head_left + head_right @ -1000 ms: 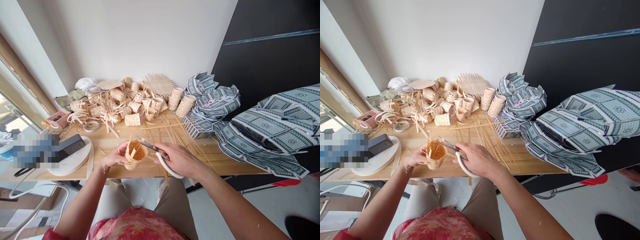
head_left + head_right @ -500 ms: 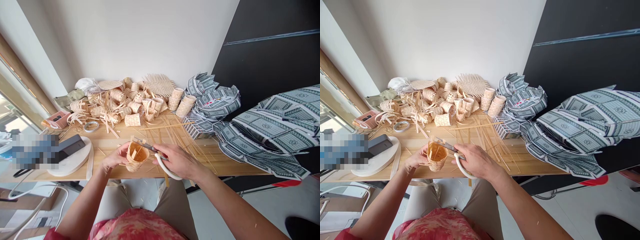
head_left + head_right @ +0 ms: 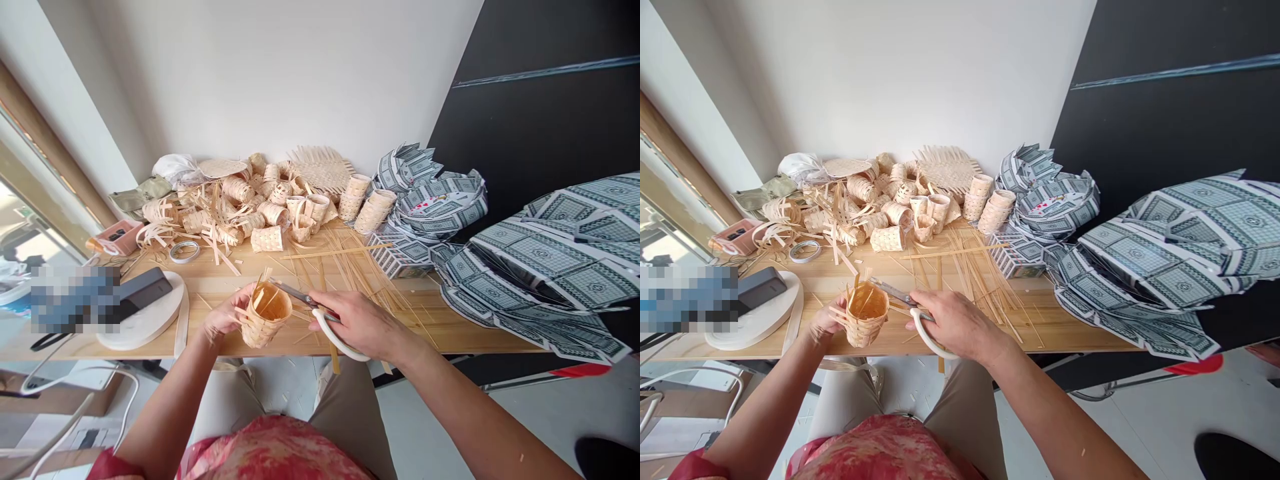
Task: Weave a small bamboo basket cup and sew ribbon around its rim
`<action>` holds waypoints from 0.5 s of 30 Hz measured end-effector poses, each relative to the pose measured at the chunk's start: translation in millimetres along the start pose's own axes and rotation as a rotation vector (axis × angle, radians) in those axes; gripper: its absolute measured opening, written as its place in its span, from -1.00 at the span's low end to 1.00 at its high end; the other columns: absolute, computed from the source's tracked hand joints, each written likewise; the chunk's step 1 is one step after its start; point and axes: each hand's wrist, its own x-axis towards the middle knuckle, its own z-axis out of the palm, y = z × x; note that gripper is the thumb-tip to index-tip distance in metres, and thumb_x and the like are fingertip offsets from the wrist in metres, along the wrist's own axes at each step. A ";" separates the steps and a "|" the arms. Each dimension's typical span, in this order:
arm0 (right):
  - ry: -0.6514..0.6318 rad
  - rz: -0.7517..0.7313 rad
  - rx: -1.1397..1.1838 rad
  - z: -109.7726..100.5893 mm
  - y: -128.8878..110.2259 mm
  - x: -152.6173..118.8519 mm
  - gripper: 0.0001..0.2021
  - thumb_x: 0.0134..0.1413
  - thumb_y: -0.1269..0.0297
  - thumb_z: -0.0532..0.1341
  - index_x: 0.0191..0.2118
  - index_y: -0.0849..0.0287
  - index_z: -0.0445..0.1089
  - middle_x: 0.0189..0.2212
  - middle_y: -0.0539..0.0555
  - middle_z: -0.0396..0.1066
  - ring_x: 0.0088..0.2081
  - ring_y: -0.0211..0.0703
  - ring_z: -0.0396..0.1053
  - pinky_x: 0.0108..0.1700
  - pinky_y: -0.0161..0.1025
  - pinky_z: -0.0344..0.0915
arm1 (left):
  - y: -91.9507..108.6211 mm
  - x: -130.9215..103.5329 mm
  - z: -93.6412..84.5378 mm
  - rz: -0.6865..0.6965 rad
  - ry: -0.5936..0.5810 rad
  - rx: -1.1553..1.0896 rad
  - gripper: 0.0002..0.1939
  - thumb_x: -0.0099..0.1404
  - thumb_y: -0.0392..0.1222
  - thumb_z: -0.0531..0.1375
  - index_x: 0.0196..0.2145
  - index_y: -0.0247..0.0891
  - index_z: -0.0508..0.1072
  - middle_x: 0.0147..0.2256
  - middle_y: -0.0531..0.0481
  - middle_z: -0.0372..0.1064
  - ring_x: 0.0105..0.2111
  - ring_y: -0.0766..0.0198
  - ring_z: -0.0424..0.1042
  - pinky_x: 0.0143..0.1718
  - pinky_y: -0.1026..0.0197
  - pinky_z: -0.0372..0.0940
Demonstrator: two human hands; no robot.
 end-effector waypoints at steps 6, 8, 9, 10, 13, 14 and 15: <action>-0.010 0.022 -0.008 -2.1 -5.5 1.9 -0.66 0.04 0.14 0.19 -0.06 0.12 0.30 -0.26 0.03 0.41 -0.37 -0.23 0.33 -0.35 -0.33 0.13 | -1.4 -0.5 1.3 0.001 -0.002 -0.010 -0.33 -0.27 -0.21 0.43 -0.11 -0.24 0.41 -0.26 -0.10 0.47 -0.31 0.16 0.44 -0.28 0.21 0.31; -0.016 0.022 -0.011 -2.5 -6.6 2.7 -0.67 0.03 0.14 0.20 -0.07 0.12 0.30 -0.29 0.03 0.41 -0.38 -0.23 0.32 -0.35 -0.33 0.12 | -2.3 -0.5 2.4 0.000 -0.007 -0.010 -0.34 -0.25 -0.20 0.43 -0.11 -0.24 0.41 -0.24 -0.11 0.46 -0.29 0.16 0.44 -0.26 0.21 0.31; -0.018 0.022 -0.014 -2.6 -7.1 3.1 -0.67 0.03 0.15 0.20 -0.07 0.12 0.31 -0.29 0.03 0.41 -0.39 -0.23 0.32 -0.35 -0.33 0.11 | -2.6 -0.5 3.1 -0.002 -0.010 -0.011 -0.34 -0.24 -0.20 0.43 -0.11 -0.24 0.42 -0.24 -0.11 0.46 -0.29 0.16 0.44 -0.26 0.21 0.31; -0.017 0.022 -0.019 -2.7 -7.6 3.4 -0.67 0.03 0.15 0.20 -0.08 0.13 0.31 -0.29 0.04 0.42 -0.39 -0.23 0.31 -0.36 -0.33 0.11 | -2.8 -0.6 3.9 -0.006 -0.016 -0.012 -0.36 -0.24 -0.19 0.43 -0.12 -0.25 0.42 -0.24 -0.12 0.46 -0.29 0.17 0.44 -0.26 0.21 0.31; -0.002 0.016 -0.027 -2.5 -9.1 3.7 -0.67 0.03 0.15 0.20 -0.08 0.14 0.32 -0.28 0.05 0.42 -0.41 -0.23 0.31 -0.37 -0.33 0.10 | -2.6 -0.8 7.2 -0.023 -0.036 -0.024 -0.36 -0.23 -0.18 0.43 -0.12 -0.28 0.43 -0.25 -0.14 0.47 -0.30 0.17 0.44 -0.26 0.22 0.32; 0.004 0.011 -0.027 -2.3 -9.6 3.6 -0.67 0.04 0.15 0.20 -0.08 0.14 0.32 -0.29 0.04 0.42 -0.42 -0.24 0.31 -0.37 -0.33 0.10 | -2.5 -0.9 8.4 -0.027 -0.039 -0.033 -0.36 -0.24 -0.19 0.43 -0.12 -0.28 0.43 -0.25 -0.14 0.47 -0.30 0.17 0.44 -0.26 0.21 0.32; 0.009 0.005 -0.025 -2.2 -10.0 3.5 -0.68 0.04 0.15 0.20 -0.09 0.14 0.32 -0.31 0.04 0.42 -0.42 -0.25 0.31 -0.37 -0.34 0.09 | -2.4 -1.0 9.5 -0.028 -0.038 -0.043 -0.37 -0.24 -0.19 0.43 -0.13 -0.27 0.44 -0.25 -0.13 0.47 -0.31 0.17 0.45 -0.25 0.21 0.32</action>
